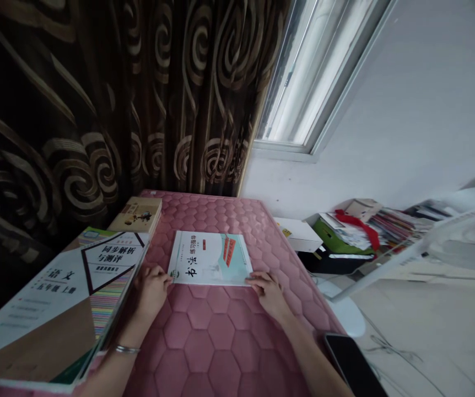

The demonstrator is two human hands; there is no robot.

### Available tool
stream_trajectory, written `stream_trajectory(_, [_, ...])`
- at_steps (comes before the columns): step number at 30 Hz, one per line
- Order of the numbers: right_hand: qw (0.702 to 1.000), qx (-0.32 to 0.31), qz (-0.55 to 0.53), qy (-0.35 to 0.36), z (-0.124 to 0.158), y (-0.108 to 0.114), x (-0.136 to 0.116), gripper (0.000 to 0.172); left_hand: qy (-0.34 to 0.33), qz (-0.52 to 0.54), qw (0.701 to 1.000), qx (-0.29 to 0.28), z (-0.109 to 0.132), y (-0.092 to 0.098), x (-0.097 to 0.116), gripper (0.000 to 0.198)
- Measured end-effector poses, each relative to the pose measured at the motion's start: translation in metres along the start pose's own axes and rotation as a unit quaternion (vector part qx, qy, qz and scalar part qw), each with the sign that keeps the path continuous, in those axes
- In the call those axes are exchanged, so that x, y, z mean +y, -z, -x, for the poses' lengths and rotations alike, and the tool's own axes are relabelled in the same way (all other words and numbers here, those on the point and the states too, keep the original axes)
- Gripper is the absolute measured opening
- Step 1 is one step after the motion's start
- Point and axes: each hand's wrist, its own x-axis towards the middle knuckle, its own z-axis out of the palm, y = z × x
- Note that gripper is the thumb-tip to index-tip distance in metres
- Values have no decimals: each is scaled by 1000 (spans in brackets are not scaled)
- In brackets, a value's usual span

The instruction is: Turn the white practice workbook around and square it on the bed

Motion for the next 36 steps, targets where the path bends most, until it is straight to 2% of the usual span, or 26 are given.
stream_trajectory(2, [1000, -23, 10, 17, -9, 5, -6, 32, -34, -49, 998, 12, 7, 1, 24, 26])
stream_trajectory(4, [998, -41, 16, 54, -26, 7, -19, 29, -94, -57, 994, -3, 13, -3, 55, 32])
stream_trajectory(8, [986, -64, 33, 149, -84, -2, -56, 32, -176, -20, 983, -52, 15, -19, 118, 33])
stream_trajectory(10, [983, -73, 64, 157, -114, -10, -73, 37, -191, -4, 980, -58, 11, -26, 135, 31])
stream_trajectory(12, [982, -75, 89, 149, -140, -16, -83, 42, -195, 3, 979, -55, 6, -32, 140, 30])
stream_trajectory(17, [982, -76, 116, 127, -175, -22, -88, 42, -193, -8, 980, -42, -5, -35, 124, 27])
stream_trajectory(20, [982, -74, 127, 122, -179, -17, -85, 39, -212, -2, 976, -45, -7, -29, 111, 25])
stream_trajectory(23, [983, -71, 136, 100, -170, -9, -80, 35, -181, -4, 982, -51, -9, -17, 89, 25])
stream_trajectory(27, [988, -63, 135, 43, -130, -5, -72, 31, -47, 0, 998, -33, -22, -4, 46, 32])
stream_trajectory(30, [990, -56, 126, -1, -83, -11, -71, 31, 3, 41, 997, -68, -40, -4, 23, 38])
stream_trajectory(33, [995, -22, 88, -41, -41, -21, -74, 30, 2, 37, 996, -85, -51, -9, 22, 38])
stream_trajectory(36, [998, 19, 30, -56, -18, -26, -78, 28, -3, -1, 998, -65, -51, -14, 30, 36])
